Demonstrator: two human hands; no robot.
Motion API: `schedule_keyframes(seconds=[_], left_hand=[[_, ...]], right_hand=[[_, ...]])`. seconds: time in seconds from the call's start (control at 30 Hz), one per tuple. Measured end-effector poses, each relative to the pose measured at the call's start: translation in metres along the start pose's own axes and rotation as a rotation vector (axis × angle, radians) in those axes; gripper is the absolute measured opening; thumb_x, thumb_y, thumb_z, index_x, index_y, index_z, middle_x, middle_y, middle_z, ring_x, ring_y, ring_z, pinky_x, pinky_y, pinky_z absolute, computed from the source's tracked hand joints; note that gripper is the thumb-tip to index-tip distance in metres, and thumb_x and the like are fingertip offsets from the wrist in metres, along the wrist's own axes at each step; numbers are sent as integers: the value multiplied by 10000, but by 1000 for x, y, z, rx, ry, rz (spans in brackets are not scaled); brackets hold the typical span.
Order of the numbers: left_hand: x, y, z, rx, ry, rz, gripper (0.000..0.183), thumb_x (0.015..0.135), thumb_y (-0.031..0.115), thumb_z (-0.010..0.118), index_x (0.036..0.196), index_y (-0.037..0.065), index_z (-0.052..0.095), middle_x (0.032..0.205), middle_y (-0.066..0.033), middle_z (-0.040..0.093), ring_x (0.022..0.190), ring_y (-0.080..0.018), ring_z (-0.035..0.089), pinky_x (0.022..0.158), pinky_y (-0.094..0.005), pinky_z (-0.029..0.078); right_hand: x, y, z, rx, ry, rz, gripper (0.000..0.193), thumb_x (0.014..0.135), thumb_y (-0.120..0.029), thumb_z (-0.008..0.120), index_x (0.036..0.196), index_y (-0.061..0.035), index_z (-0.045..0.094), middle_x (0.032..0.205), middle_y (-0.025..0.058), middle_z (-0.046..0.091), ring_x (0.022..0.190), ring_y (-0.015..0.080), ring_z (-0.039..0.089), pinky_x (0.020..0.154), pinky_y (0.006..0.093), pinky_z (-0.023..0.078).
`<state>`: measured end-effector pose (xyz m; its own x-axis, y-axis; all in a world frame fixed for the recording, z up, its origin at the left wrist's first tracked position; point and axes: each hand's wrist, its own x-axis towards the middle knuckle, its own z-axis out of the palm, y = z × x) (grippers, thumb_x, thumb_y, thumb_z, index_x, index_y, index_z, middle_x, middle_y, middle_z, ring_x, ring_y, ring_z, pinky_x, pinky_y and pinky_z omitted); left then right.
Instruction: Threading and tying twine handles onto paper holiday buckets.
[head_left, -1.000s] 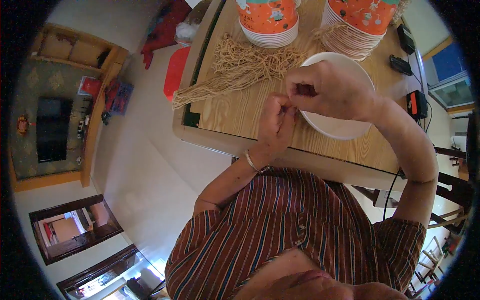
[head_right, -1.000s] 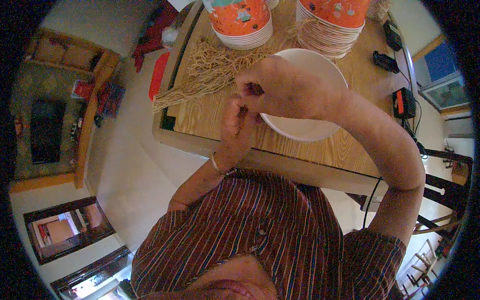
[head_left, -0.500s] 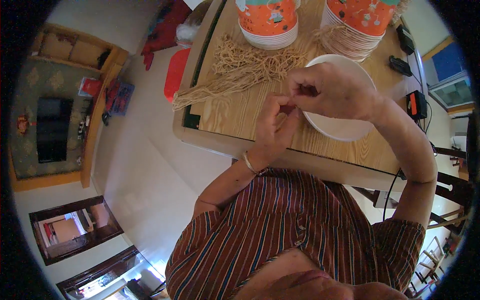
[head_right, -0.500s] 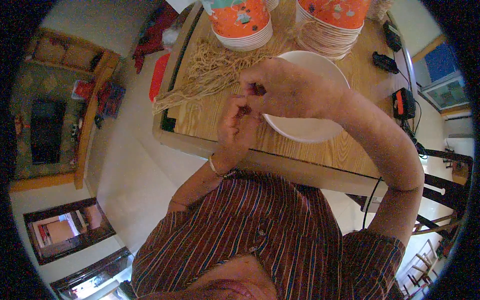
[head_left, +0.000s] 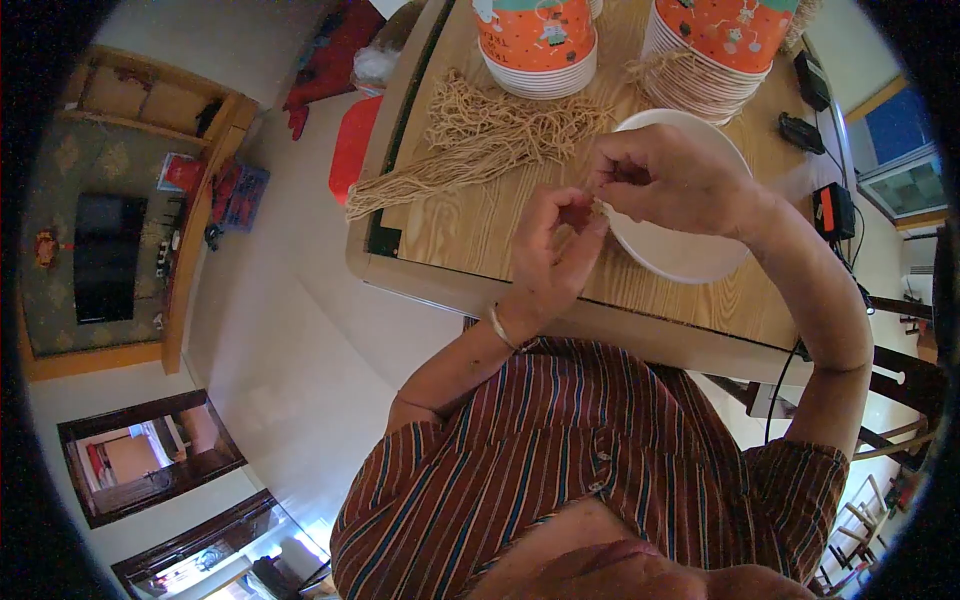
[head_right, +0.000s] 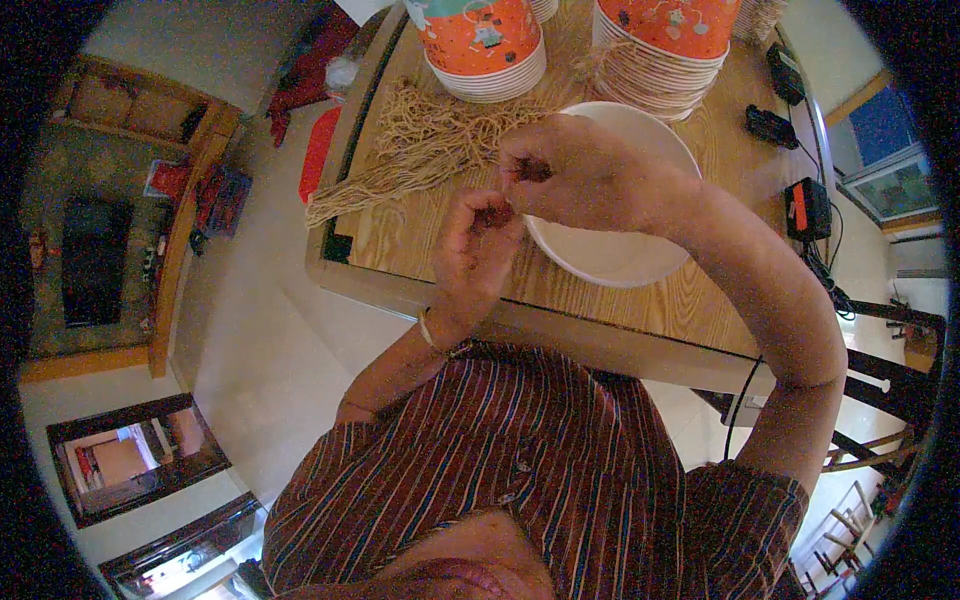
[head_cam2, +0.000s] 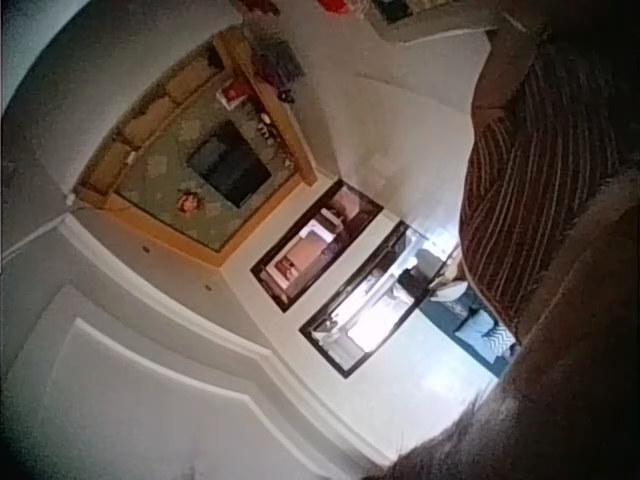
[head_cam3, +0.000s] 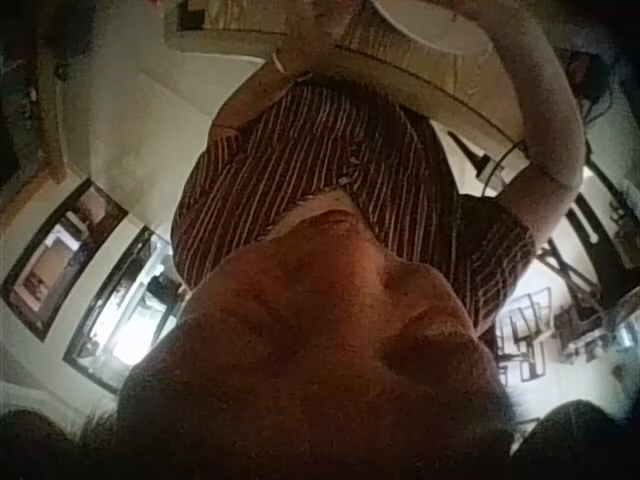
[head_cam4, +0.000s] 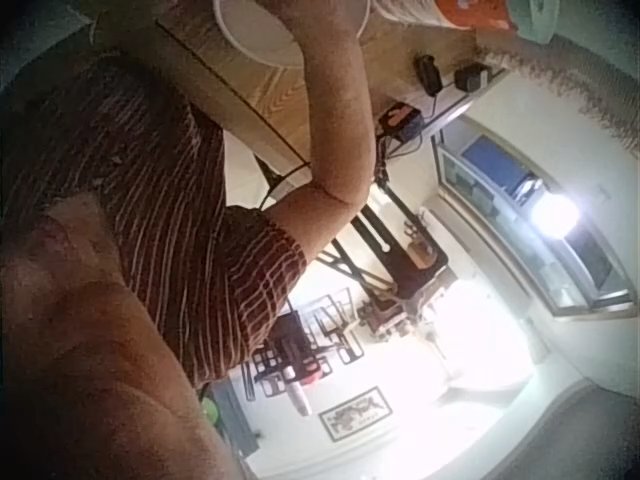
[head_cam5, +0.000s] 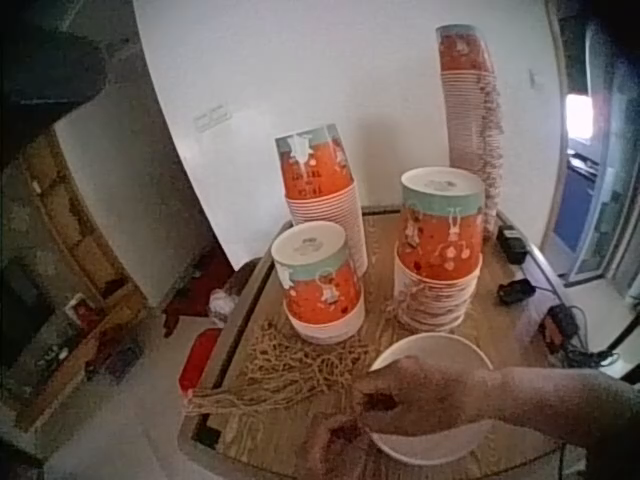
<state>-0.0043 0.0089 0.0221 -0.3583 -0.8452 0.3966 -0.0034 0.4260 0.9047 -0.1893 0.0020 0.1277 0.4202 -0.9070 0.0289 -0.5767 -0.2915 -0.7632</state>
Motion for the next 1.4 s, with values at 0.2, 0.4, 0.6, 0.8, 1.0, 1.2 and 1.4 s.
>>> schedule_keyframes(seconds=[0.2, 0.4, 0.6, 0.8, 1.0, 1.2, 1.4], left_hand=[[-1, -8, 5, -165, 7, -61, 200, 865, 12, 650, 1036, -2, 546, 983, -81, 555, 880, -149, 584, 783, -279, 494], [4, -6, 5, -236, -28, -14, 181, 856, -74, 617, 1004, -1, 543, 1011, -63, 509, 909, -134, 568, 793, -256, 491], [7, -2, 3, -330, -50, -28, 177, 858, -98, 602, 992, 2, 545, 1012, -55, 496, 918, -121, 547, 813, -240, 474], [10, 0, 3, -322, -63, -56, 157, 860, -93, 605, 966, 8, 548, 1000, -49, 490, 900, -109, 531, 798, -230, 462], [9, -6, 2, -426, -88, -145, 127, 886, -80, 593, 951, 21, 549, 979, -23, 496, 869, -80, 523, 776, -222, 466], [8, -9, 0, -530, -126, -247, 88, 927, -47, 564, 978, 25, 555, 977, -3, 510, 824, -63, 535, 732, -217, 490], [9, -9, -2, -579, -144, -254, 99, 933, -44, 557, 997, 30, 554, 985, 4, 508, 852, -58, 536, 746, -214, 484]], right_hand=[[0, -6, -3, 58, -48, 86, 115, 812, -133, 620, 844, -22, 617, 716, 88, 645, 656, 163, 599, 628, 314, 489], [-1, -6, -1, 251, -102, 86, 53, 871, -86, 583, 883, -35, 578, 650, 5, 582, 534, 52, 513, 464, 220, 399], [-3, -3, -2, 169, -109, 90, 153, 890, -180, 615, 902, -27, 623, 704, 64, 644, 615, 129, 595, 569, 286, 490], [-8, 7, -6, 246, -98, 212, 143, 914, -171, 563, 917, -39, 617, 652, 21, 596, 505, 86, 536, 454, 256, 431], [-11, 1, -14, 306, -83, 250, 125, 938, -137, 517, 914, -34, 585, 644, 21, 591, 506, 95, 551, 462, 259, 440], [-15, 8, -4, 465, -51, 223, 90, 927, -94, 519, 945, -12, 552, 647, 54, 601, 511, 120, 572, 482, 257, 479], [-9, -3, -9, 351, -186, 275, 132, 919, -105, 596, 997, -18, 535, 650, 49, 589, 525, 102, 558, 484, 228, 461]])
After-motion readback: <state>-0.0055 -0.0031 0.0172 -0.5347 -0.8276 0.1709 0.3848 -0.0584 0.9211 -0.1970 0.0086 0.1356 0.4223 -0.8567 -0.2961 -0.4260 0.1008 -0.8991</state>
